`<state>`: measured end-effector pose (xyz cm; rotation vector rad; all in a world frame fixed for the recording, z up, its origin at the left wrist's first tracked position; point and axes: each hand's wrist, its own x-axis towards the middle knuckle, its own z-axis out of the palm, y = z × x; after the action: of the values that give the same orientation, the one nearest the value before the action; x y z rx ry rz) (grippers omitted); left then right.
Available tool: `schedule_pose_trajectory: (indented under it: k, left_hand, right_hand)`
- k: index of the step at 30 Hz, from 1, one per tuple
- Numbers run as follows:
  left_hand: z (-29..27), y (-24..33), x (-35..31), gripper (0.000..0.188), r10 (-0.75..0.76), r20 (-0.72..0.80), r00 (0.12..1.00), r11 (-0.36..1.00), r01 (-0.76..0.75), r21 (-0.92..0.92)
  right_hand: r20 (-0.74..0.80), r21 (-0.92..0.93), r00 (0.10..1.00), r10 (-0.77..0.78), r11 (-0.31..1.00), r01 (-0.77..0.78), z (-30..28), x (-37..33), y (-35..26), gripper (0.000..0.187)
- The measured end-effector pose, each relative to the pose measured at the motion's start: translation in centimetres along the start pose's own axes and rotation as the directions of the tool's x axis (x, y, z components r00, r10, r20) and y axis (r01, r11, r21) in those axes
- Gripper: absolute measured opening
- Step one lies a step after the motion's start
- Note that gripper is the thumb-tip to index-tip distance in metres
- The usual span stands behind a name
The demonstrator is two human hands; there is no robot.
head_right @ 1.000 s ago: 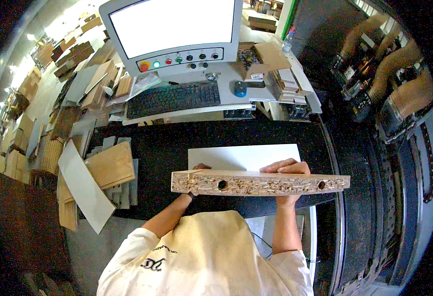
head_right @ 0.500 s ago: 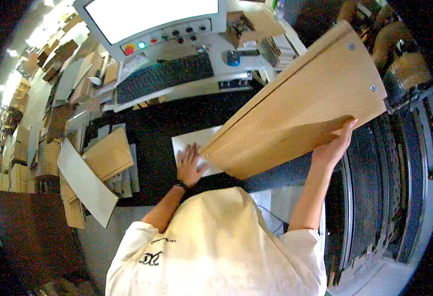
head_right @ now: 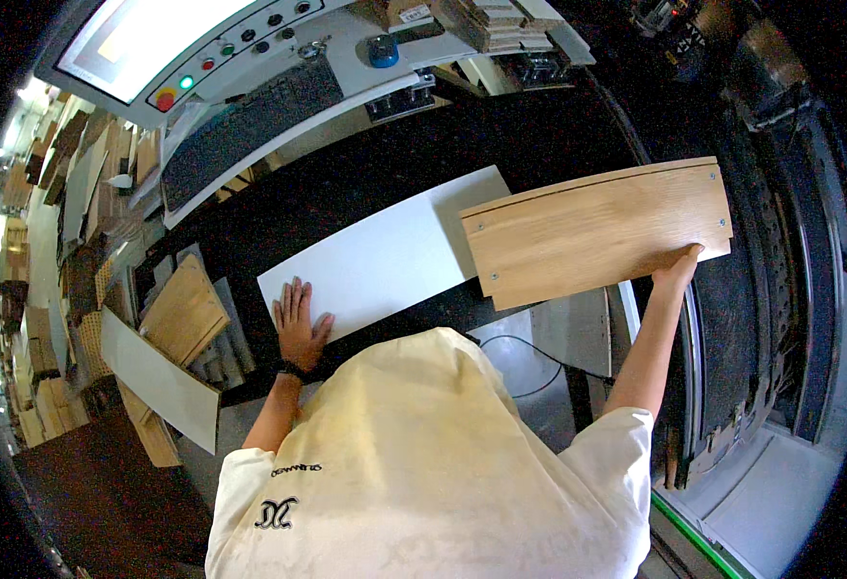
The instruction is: The person uses a computer keyboard and mouse to operate an industrial machine, then places and aligns a white rectangular panel and a wooden panel on the machine's work surface.
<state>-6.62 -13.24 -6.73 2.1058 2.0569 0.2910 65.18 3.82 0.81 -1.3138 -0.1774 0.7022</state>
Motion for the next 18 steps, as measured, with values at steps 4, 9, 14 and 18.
schedule_pose_trajectory:
  k: [4, 9, 14, 18]
  left_hand:
    - [0.0, -1.1, 0.0, 0.081, 0.007, 0.029, 1.0, 0.998, -0.009, 0.064]
    - [-0.4, -1.9, 0.6, 0.082, 0.051, 0.062, 0.997, 0.996, -0.056, 0.072]
    - [-0.7, -2.5, 0.5, 0.086, 0.082, 0.11, 0.99, 0.99, -0.094, 0.104]
    - [-0.6, -2.8, 1.2, 0.09, 0.074, 0.196, 0.978, 0.986, -0.102, 0.134]
  right_hand:
    - [0.031, 0.035, 0.997, 0.066, 0.997, -0.067, -3.6, 5.5, 2.0, 0.082]
    - [-0.085, -0.003, 0.989, 0.124, 0.992, -0.125, -8.1, 11.0, 2.6, 0.08]
    - [-0.118, -0.059, 0.982, 0.147, 0.986, -0.154, -9.9, 14.2, 3.9, 0.076]
    - [-0.17, -0.072, 0.976, 0.134, 0.986, -0.148, -11.4, 15.5, 4.4, 0.07]
